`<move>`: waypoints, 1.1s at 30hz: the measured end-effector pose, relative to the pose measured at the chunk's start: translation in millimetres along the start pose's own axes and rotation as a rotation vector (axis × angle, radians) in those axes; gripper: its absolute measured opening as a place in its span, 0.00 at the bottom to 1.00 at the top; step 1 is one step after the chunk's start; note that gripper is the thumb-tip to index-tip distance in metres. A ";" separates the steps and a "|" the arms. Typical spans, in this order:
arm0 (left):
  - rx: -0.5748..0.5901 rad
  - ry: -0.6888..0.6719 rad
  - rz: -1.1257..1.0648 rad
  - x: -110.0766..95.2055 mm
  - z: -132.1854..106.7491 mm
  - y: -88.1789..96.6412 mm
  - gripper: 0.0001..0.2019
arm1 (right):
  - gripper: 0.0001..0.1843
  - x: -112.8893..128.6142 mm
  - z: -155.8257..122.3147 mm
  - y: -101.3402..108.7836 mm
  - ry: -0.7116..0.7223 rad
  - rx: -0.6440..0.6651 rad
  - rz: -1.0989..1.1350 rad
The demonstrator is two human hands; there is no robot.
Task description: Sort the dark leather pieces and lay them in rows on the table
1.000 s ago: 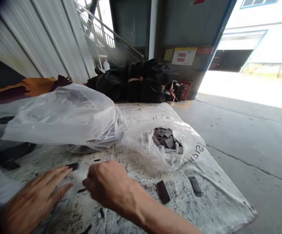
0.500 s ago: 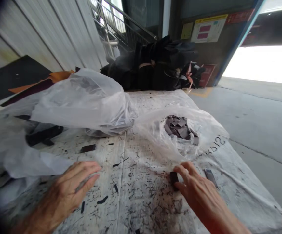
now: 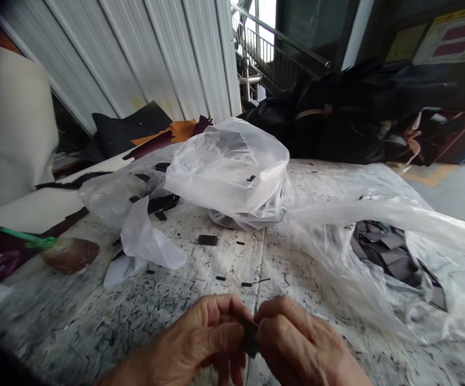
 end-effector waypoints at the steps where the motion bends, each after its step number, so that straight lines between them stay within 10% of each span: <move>1: -0.056 -0.025 -0.017 -3.5 3.2 5.0 0.19 | 0.02 -1.9 6.3 -1.5 -0.070 0.030 0.084; 9: -0.306 -0.340 0.500 -32.3 18.9 40.2 0.10 | 0.05 -31.5 67.7 -30.6 -0.423 0.103 0.586; 16: -0.601 -0.915 1.383 -67.5 -4.8 69.7 0.15 | 0.03 -52.6 128.3 -39.4 -0.438 0.035 0.336; 22: -0.428 -0.790 1.762 -57.6 4.0 71.3 0.19 | 0.04 -54.6 136.2 -42.8 -0.454 0.053 0.260; 33: -0.443 -0.765 2.055 -52.8 21.1 71.5 0.26 | 0.06 -42.5 142.7 -40.8 -0.308 0.064 -0.126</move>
Point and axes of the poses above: each hand's wrist, its own z-axis towards the middle knuckle, its own y-axis out of the back of the hand, x = y × z, the point moved 2 cm from there along z, towards the middle knuckle, and after that the axes turned 7 degrees about -z, right-handed, at the moved point
